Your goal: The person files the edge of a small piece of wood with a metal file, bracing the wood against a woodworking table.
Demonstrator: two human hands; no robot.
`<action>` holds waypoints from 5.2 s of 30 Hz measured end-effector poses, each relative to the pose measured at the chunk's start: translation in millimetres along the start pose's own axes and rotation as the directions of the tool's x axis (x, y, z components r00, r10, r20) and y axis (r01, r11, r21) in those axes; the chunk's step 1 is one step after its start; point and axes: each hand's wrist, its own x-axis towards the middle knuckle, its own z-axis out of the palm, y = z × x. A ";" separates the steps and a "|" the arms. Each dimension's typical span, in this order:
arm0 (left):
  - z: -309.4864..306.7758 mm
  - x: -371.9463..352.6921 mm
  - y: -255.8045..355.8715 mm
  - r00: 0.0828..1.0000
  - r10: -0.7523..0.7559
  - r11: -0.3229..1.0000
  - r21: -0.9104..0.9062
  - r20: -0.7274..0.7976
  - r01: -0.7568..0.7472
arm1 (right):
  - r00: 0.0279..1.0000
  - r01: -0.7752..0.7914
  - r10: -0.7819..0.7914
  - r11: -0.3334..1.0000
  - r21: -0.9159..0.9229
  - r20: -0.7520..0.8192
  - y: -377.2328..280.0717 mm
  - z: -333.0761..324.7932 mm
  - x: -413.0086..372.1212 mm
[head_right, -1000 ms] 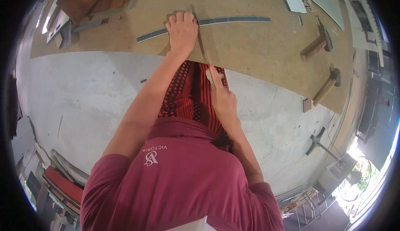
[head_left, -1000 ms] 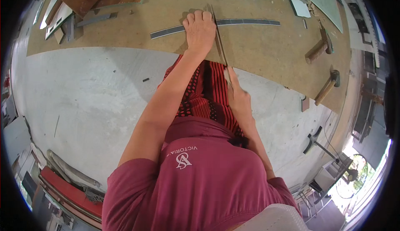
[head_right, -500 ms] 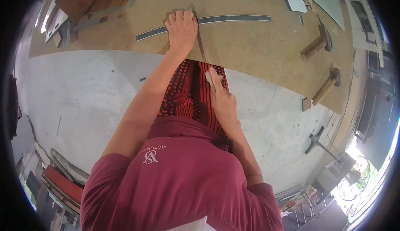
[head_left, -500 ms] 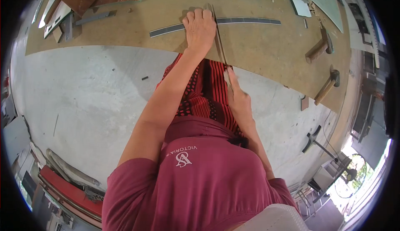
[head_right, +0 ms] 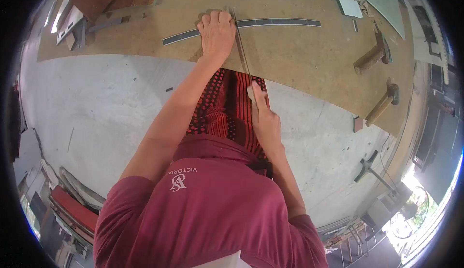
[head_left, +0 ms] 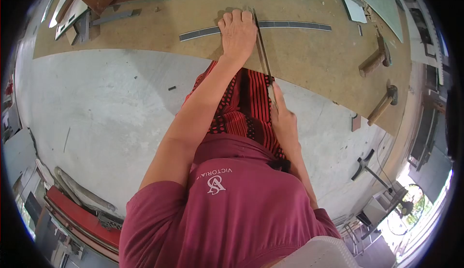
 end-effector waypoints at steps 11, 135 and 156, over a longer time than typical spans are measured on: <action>1.4 -1.0 -1.6 0.999 -0.012 1.000 -0.009 -0.029 0.012 | 0.990 -0.103 0.101 0.994 0.022 0.097 -7.4 -3.4 3.9; -20.8 -2.5 -37.8 0.990 -0.119 0.992 0.041 -0.072 0.122 | 0.966 0.241 -0.248 0.966 -0.097 -0.071 -25.7 34.8 34.9; -18.1 -2.3 -36.9 0.991 -0.071 0.997 0.019 -0.112 0.074 | 0.971 0.229 -0.232 0.972 -0.050 -0.055 -18.2 27.3 14.1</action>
